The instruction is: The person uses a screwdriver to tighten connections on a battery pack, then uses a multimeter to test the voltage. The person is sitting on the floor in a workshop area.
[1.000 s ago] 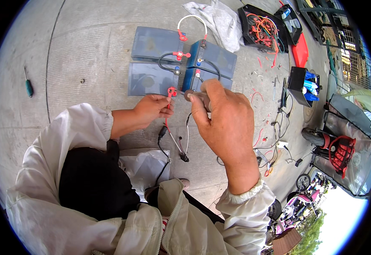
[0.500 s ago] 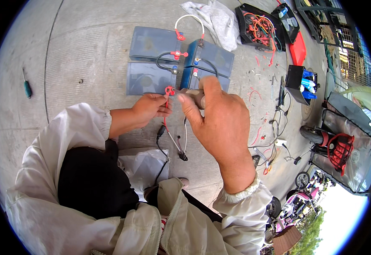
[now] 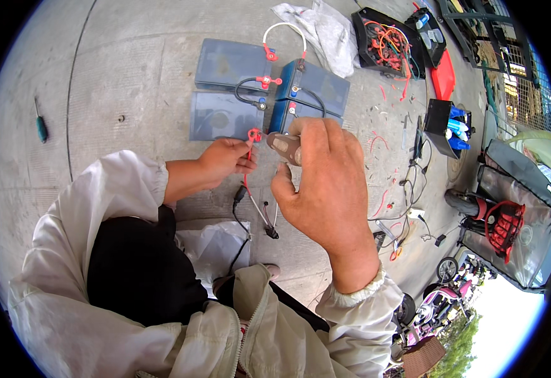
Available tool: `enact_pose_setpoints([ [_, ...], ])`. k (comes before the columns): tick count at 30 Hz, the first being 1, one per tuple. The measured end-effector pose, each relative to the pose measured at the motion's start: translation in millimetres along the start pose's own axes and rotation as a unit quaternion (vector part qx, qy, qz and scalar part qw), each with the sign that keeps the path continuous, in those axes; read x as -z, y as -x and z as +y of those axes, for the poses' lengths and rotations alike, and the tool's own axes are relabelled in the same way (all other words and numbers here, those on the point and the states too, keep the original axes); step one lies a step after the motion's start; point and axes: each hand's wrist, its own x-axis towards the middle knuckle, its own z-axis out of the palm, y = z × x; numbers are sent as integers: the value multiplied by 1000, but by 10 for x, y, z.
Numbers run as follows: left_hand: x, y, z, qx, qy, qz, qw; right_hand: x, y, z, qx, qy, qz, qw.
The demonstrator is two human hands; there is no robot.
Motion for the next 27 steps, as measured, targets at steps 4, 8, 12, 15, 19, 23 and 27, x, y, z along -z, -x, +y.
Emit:
enact_pose_setpoints([
  [4, -3, 9, 7, 3, -4, 6, 1000, 2, 18, -60, -63, 12, -32, 997],
  [8, -18, 11, 7, 0, 1, 4, 1000, 10, 6, -15, -20, 0, -15, 1000],
  [12, 4, -3, -17, -4, -1, 7, 1000, 43, 15, -120, -148, -19, -85, 985],
  [15, -16, -1, -15, -8, -4, 10, 1000, 63, 2, -33, -83, 28, -78, 993],
  [19, 4, -24, -25, 3, -6, 3, 1000, 23, 32, -40, -31, -23, -18, 999],
  [23, 12, -29, -29, 0, -8, 5, 1000, 40, 39, -55, -176, -11, -108, 978],
  [27, 14, -40, -52, -5, 0, 3, 1000, 21, -3, 17, -18, 4, -23, 1000],
])
